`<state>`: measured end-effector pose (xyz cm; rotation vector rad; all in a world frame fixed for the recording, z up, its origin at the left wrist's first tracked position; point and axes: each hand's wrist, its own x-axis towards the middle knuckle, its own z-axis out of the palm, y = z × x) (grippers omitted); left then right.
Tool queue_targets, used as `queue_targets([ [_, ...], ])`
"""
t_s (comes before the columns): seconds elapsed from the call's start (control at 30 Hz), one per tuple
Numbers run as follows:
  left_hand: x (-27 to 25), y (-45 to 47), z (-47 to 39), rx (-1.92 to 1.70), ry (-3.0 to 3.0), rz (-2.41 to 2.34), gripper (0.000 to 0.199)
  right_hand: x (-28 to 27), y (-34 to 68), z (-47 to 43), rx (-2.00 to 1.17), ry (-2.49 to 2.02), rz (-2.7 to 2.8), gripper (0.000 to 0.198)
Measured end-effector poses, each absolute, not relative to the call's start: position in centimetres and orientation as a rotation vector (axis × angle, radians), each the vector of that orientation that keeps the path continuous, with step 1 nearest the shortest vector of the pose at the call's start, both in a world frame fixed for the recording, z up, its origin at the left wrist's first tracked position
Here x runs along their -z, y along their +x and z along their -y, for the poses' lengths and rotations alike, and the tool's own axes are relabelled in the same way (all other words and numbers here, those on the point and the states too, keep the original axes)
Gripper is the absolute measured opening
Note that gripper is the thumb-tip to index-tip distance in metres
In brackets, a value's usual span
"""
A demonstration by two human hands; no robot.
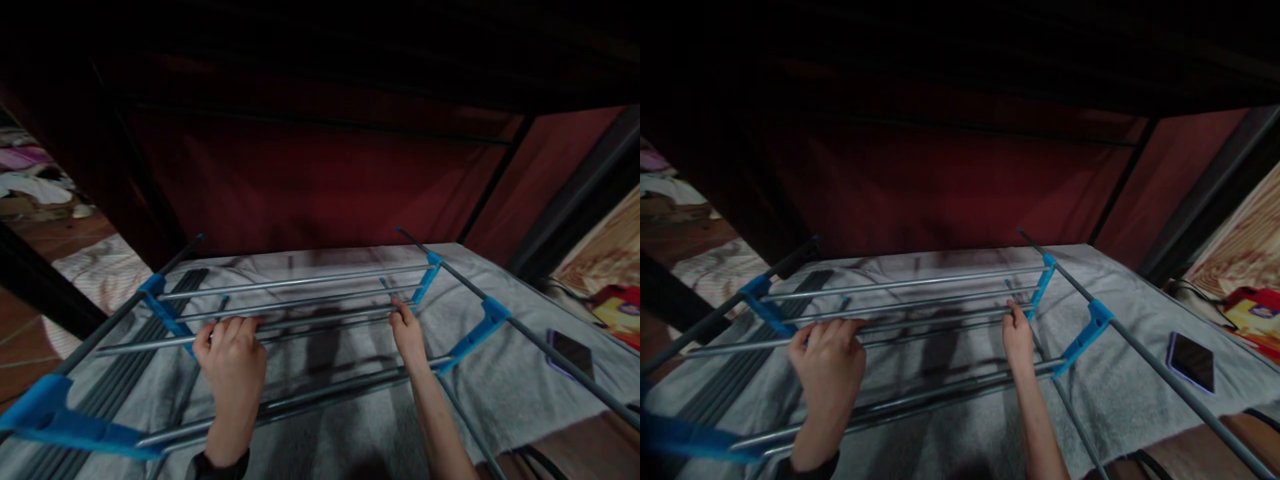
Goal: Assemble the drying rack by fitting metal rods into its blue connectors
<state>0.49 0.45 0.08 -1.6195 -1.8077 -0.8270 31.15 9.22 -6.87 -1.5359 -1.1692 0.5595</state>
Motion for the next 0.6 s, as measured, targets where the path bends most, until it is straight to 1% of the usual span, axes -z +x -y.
queue_targets([
  [0.1, 0.0, 1.3, -0.6, 0.840, -1.683, 1.825, 0.030, 6.3, 31.1, -8.3, -0.267, -1.857, 1.454, 0.050],
  [0.17, -0.1, 2.2, -0.7, 0.867, -1.723, 1.799, 0.031, 5.8, 31.2, -7.7, -0.098, -2.008, 1.568, 0.047],
  [0.23, -0.3, 3.2, -0.6, 0.899, -1.765, 1.753, 0.032, 5.5, 31.2, -7.3, 0.067, -2.084, 1.637, 0.042],
  [0.33, -0.7, 4.9, -0.4, 0.941, -1.848, 1.658, 0.033, 4.9, 30.8, -6.9, 0.257, -2.050, 1.699, 0.034],
  [0.47, -1.1, 6.6, -0.1, 1.024, -1.904, 1.510, 0.033, 4.0, 29.7, -6.5, 0.338, -1.857, 1.751, 0.031],
  [0.6, -1.5, 7.3, 0.3, 1.157, -1.645, 1.527, 0.034, 3.0, 29.2, -6.0, 0.282, -1.716, 1.780, 0.033],
])
